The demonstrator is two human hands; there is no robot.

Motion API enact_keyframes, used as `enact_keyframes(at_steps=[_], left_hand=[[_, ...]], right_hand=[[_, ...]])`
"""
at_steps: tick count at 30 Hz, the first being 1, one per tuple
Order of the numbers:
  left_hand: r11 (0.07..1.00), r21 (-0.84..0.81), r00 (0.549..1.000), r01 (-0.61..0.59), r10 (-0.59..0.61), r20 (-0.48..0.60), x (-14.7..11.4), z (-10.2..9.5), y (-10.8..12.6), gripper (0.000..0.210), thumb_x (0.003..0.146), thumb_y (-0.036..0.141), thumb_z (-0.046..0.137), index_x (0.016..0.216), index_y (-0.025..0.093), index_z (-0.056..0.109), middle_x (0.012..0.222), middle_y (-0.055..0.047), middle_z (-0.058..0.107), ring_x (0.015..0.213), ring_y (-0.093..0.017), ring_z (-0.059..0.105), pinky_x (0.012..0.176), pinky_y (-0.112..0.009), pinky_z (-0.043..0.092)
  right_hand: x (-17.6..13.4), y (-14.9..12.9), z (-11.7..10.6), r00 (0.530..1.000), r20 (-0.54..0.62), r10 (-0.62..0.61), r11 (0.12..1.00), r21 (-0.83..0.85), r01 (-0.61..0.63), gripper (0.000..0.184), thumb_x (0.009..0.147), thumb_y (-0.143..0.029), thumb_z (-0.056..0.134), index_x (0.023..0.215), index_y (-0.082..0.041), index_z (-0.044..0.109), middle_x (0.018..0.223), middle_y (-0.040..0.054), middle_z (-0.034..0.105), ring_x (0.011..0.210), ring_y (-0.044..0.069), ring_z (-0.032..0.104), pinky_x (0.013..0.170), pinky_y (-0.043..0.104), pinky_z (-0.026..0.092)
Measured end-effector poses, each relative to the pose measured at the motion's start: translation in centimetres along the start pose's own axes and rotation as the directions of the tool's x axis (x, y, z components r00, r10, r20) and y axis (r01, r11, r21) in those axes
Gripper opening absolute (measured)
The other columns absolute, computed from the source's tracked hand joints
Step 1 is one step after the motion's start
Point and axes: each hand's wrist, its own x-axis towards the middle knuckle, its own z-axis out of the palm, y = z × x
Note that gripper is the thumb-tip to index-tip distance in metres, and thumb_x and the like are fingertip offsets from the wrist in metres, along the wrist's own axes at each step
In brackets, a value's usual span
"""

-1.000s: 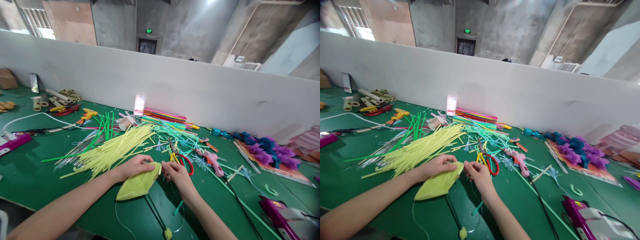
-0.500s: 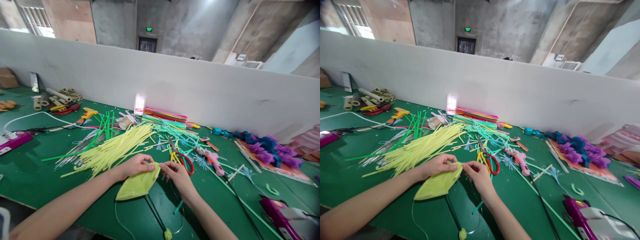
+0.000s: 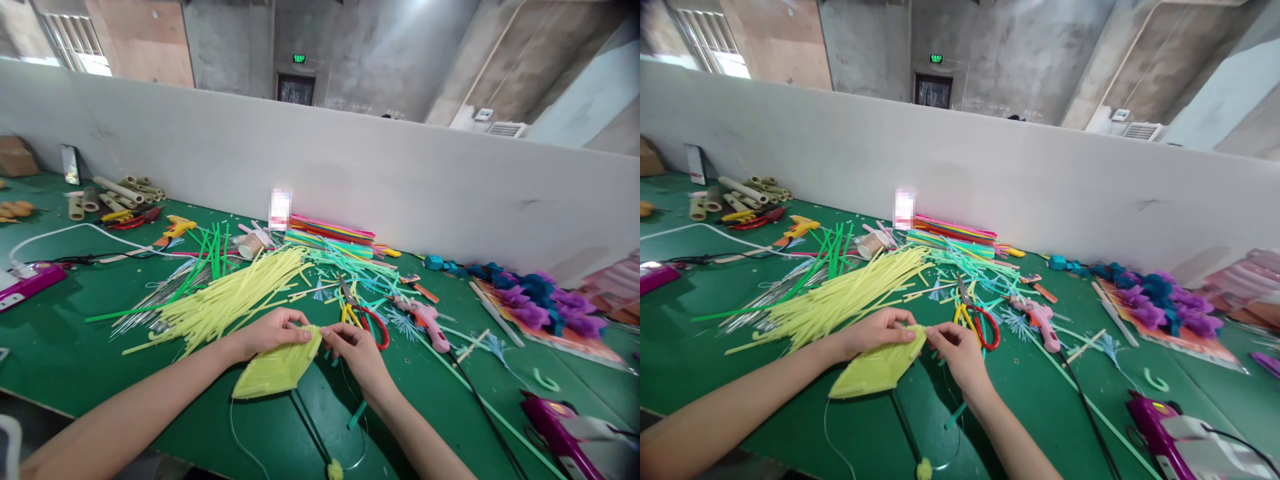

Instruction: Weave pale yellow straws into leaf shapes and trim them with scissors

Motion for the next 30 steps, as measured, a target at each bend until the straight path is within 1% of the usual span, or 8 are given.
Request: enact_keyframes(at_steps=[3,7,12,15,19,24,26,30], left_hand=[[1.000,-0.006,1.000,-0.006,0.006,0.005,0.03,-0.08,-0.08,0.047,0.066,0.053,0.073,0.092,0.015,0.060,0.079,-0.005,0.069,0.068,-0.018,0.063,0.063,-0.026,0.044],[1.000,-0.020,1.000,-0.017,0.017,0.012,0.05,-0.10,-0.09,0.044,0.068,0.051,0.072,0.091,0.016,0.059,0.082,-0.005,0.070,0.069,-0.018,0.064,0.063,-0.027,0.045],[1.000,-0.018,1.000,-0.001,0.001,-0.018,-0.06,0.03,0.10,0.048,0.063,0.054,0.074,0.090,0.016,0.061,0.076,-0.003,0.069,0.067,-0.018,0.064,0.063,-0.026,0.044],[1.000,-0.025,1.000,0.002,-0.002,-0.023,-0.05,0.03,0.04,0.049,0.061,0.054,0.075,0.090,0.017,0.061,0.075,-0.003,0.069,0.066,-0.018,0.063,0.062,-0.025,0.043],[1.000,-0.022,0.999,0.004,-0.005,-0.032,0.05,-0.05,-0.20,0.049,0.061,0.055,0.075,0.090,0.017,0.061,0.074,-0.003,0.069,0.066,-0.018,0.063,0.061,-0.025,0.043],[1.000,0.002,1.000,-0.009,0.009,-0.016,0.06,-0.08,-0.23,0.045,0.066,0.053,0.073,0.090,0.017,0.060,0.077,-0.003,0.069,0.067,-0.018,0.063,0.061,-0.026,0.043],[1.000,0.006,1.000,-0.017,0.017,-0.007,0.02,-0.05,-0.14,0.044,0.067,0.053,0.072,0.090,0.017,0.060,0.078,-0.004,0.069,0.068,-0.018,0.063,0.061,-0.025,0.043],[1.000,0.012,1.000,-0.006,0.006,-0.010,-0.04,0.05,0.06,0.047,0.065,0.054,0.073,0.091,0.017,0.061,0.076,-0.003,0.068,0.066,-0.017,0.062,0.059,-0.024,0.042]], right_hand=[[0.05,0.16,-0.05,1.000,0.012,0.026,0.999,0.027,-0.026,0.039,0.070,-0.054,0.069,0.075,-0.016,0.071,0.063,0.0013,0.063,0.057,0.013,0.053,0.053,0.024,0.041],[-0.01,0.08,-0.12,0.999,0.014,0.034,0.999,0.040,-0.035,0.039,0.071,-0.054,0.069,0.076,-0.016,0.071,0.063,0.0007,0.062,0.057,0.012,0.053,0.053,0.024,0.042],[-0.10,-0.23,-0.19,0.999,0.014,0.037,0.997,0.065,-0.038,0.038,0.072,-0.054,0.069,0.074,-0.016,0.071,0.068,0.0023,0.064,0.061,0.013,0.054,0.053,0.022,0.042],[0.00,-0.23,-0.23,0.998,-0.017,0.061,0.994,0.091,-0.059,0.040,0.073,-0.056,0.067,0.075,-0.016,0.071,0.072,0.0035,0.065,0.062,0.014,0.056,0.053,0.023,0.043],[0.09,-0.23,-0.26,0.994,-0.054,0.098,0.988,0.126,-0.091,0.043,0.072,-0.058,0.066,0.075,-0.016,0.071,0.070,0.0043,0.065,0.062,0.015,0.057,0.052,0.024,0.043],[-0.08,-0.23,-0.26,0.999,-0.022,0.041,0.997,0.069,-0.039,0.039,0.075,-0.055,0.065,0.074,-0.016,0.070,0.071,0.0032,0.064,0.062,0.014,0.055,0.052,0.023,0.042],[-0.13,-0.20,-0.20,1.000,-0.003,0.018,0.999,0.039,-0.018,0.037,0.075,-0.053,0.066,0.073,-0.016,0.069,0.068,0.0019,0.062,0.060,0.013,0.054,0.052,0.023,0.041],[-0.09,-0.08,-0.07,1.000,0.004,0.013,1.000,-0.003,-0.013,0.036,0.074,-0.053,0.067,0.075,-0.016,0.069,0.061,-0.0010,0.060,0.055,0.011,0.051,0.051,0.023,0.040]])
